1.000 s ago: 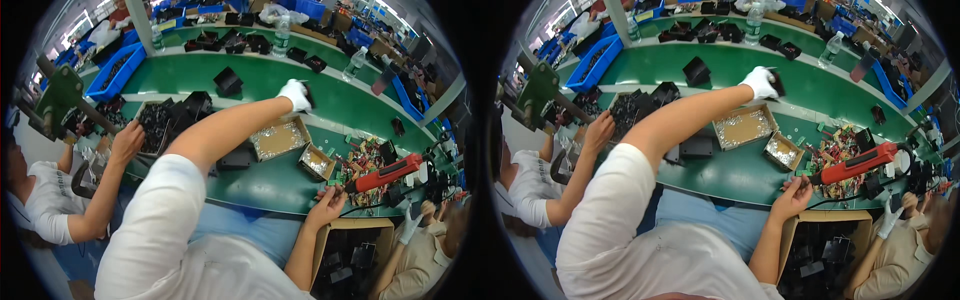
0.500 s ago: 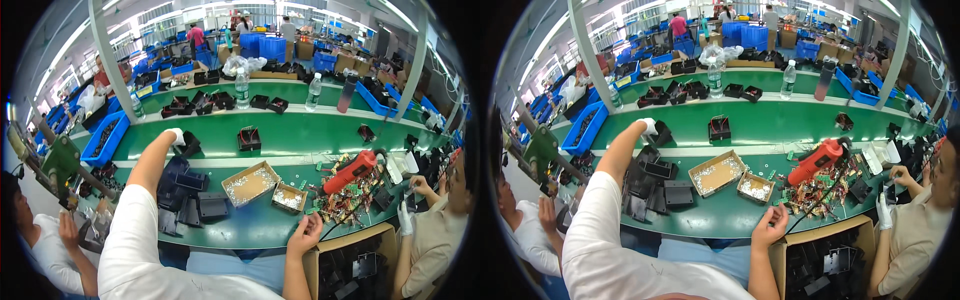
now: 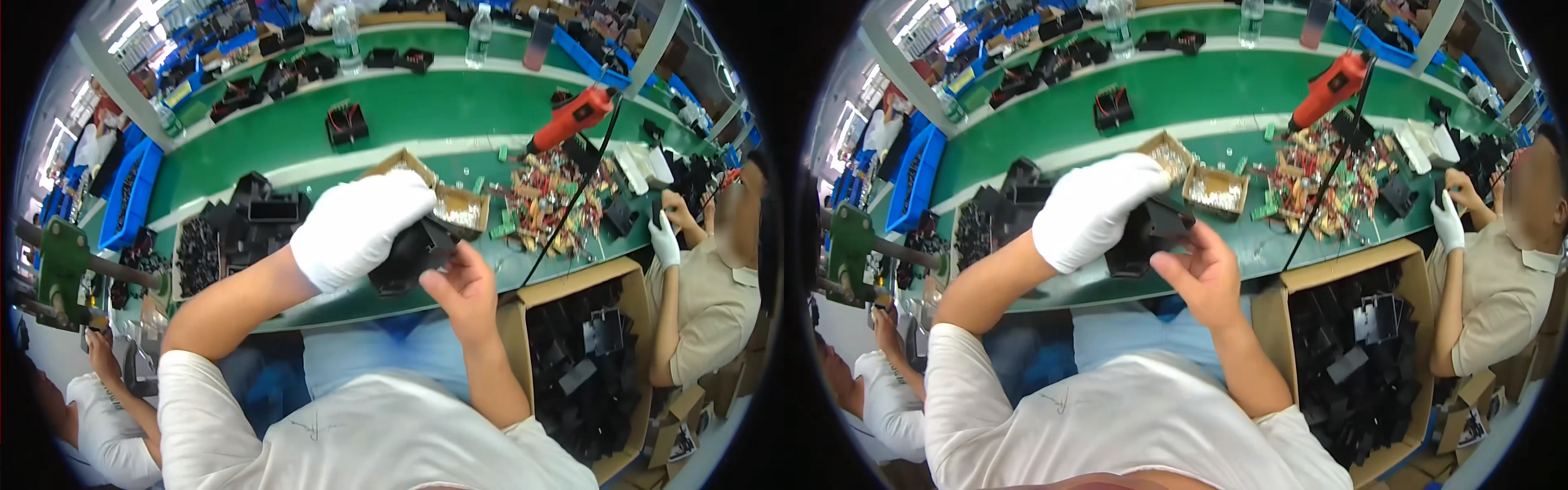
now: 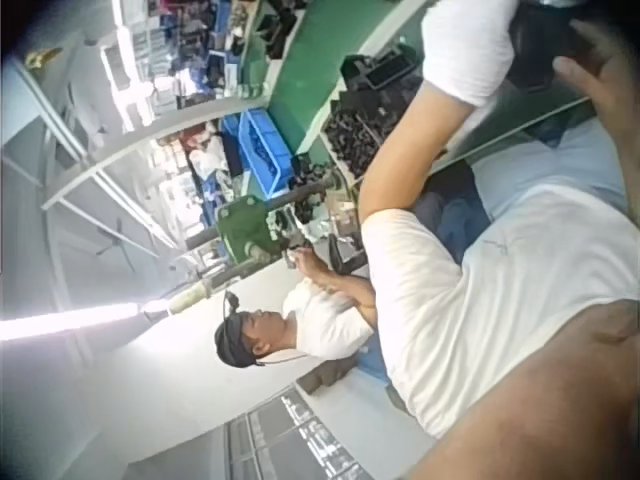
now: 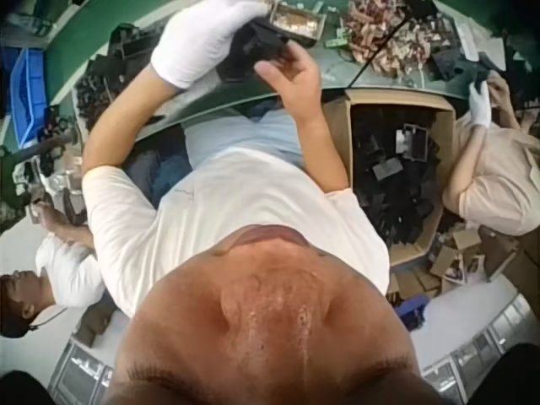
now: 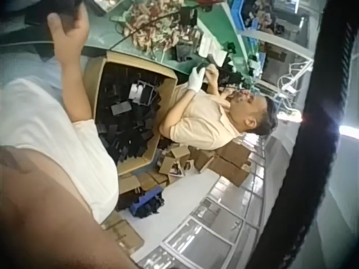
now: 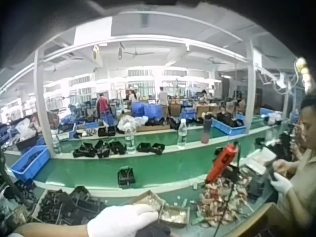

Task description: Assemble electronic components using an electric screwdriver.

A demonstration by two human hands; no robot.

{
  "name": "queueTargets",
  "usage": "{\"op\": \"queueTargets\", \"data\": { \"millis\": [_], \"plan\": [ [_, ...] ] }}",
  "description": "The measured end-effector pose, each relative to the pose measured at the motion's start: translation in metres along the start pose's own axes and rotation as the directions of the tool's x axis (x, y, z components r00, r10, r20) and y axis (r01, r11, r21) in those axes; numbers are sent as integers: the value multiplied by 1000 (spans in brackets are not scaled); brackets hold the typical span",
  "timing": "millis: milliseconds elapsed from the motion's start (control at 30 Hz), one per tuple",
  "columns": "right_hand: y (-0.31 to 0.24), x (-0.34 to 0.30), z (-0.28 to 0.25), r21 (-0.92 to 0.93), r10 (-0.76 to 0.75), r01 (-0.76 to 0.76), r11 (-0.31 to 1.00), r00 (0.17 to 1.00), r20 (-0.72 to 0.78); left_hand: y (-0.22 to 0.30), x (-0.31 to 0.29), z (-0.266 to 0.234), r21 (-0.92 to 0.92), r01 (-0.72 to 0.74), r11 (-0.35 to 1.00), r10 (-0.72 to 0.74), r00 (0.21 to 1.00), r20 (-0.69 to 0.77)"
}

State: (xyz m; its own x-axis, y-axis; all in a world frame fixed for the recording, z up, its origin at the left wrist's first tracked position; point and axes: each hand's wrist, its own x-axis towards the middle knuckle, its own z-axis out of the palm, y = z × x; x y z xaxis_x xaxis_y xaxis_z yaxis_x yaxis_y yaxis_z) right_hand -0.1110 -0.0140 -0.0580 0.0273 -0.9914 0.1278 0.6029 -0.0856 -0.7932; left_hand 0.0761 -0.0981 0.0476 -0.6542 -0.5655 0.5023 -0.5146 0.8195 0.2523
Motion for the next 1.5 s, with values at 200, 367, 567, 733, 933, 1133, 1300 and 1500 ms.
{"op": "queueTargets", "data": {
  "millis": [200, 367, 567, 733, 933, 1133, 1300, 1500],
  "plan": [
    [-4, -26, -6, -275, 17, -2, 962, 998, 55, 23, -75, 31, -762, 567, 312, -452, 794, 406],
    [8, -33, -5, -767, -76, -67, 638, 986, -149, 49, -104, 78, -773, 558, 303, -731, 657, 187],
    [27, -39, 1, -960, -357, 34, 276, 931, -70, 48, -122, 106, -554, 550, 625, -690, 721, -62],
    [21, -33, 3, -664, -152, -210, 718, 883, -444, 39, -114, 121, -935, 274, 227, -793, 610, -14],
    [-46, 0, -5, -818, 41, -60, 572, 998, -44, 15, -126, 122, -922, 340, -186, -745, 563, 358],
    [-113, 63, -82, -903, -314, 14, -430, 935, 164, 14, -124, 118, -923, 378, -68, -685, 655, 318],
    [-121, 86, -107, -751, -177, -98, -653, 984, 26, 15, -128, 120, -907, 405, 117, -639, 730, 244],
    [-104, 70, -66, -606, -33, 98, -789, 979, 201, 15, -134, 125, -907, 408, 106, -632, 732, 255]
  ]
}}
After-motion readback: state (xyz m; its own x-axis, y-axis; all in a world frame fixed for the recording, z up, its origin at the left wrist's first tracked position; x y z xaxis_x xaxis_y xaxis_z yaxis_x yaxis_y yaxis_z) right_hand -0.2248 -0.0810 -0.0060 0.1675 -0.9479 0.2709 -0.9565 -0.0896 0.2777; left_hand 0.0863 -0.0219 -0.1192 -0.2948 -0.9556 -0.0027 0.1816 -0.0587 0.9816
